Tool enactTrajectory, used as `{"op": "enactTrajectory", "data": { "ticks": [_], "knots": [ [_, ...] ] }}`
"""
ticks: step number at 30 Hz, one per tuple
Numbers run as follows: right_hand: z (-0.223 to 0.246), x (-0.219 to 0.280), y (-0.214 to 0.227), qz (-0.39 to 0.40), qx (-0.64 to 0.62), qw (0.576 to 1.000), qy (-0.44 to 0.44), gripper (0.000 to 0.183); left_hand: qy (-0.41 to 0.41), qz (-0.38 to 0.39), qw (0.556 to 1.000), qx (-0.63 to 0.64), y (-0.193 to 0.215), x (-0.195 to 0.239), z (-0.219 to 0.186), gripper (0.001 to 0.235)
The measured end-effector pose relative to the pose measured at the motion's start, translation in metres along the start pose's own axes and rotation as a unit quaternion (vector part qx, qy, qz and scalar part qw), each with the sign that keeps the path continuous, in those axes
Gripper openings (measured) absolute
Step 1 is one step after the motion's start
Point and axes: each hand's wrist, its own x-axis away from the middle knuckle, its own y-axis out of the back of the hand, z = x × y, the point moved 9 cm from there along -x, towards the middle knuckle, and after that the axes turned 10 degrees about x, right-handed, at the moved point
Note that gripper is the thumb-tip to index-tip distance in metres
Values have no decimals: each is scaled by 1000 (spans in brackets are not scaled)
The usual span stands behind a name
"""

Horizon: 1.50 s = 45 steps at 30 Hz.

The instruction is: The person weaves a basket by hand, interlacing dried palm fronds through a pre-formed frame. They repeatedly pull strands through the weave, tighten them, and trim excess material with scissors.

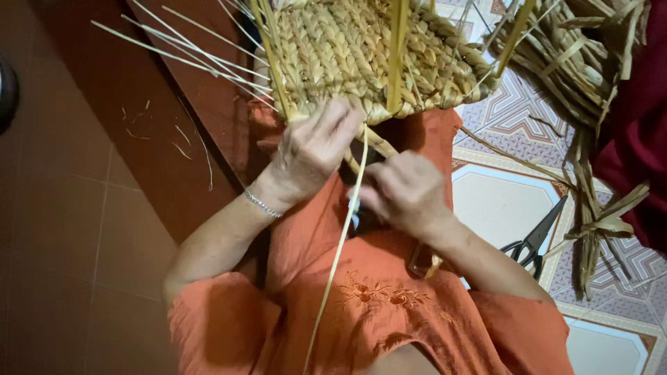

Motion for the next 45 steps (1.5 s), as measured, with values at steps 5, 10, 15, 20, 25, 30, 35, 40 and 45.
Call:
{"op": "enactTrajectory", "data": {
  "ticks": [5, 10, 15, 20, 25, 30, 35, 40, 45],
  "knots": [
    [1, 6, 2, 72, -56, 995, -47, 27, 32, -7, 985, 167, 12, -7, -17, 34],
    [-15, -7, 34, 49, -3, 998, -43, 41, 88, -47, 971, 218, 12, -28, 2, 19],
    [-16, -39, 53, -38, 142, 988, 46, 32, 136, -76, 962, 224, 9, -41, 16, 20],
    [-16, -64, 58, -82, 134, 970, 183, 27, 201, -26, 947, 249, -4, -49, 34, 17],
    [-40, -89, 39, -28, 312, 933, 175, 19, 143, -11, 952, 271, 1, -49, 33, 20],
    [-69, -98, 33, 66, 34, 996, 47, 21, 132, 66, 969, 200, -9, -34, 23, 59],
    [-107, -86, -6, 231, -333, 868, -286, 10, 41, -17, 997, 55, -17, -35, 1, 76],
    [-113, -89, 4, 265, -198, 920, -210, 15, 43, -61, 993, 91, -11, -32, 15, 60],
    [-91, -78, 14, 168, -61, 980, -82, 15, 141, 8, 969, 203, -8, -36, 44, 4]
  ]
}}
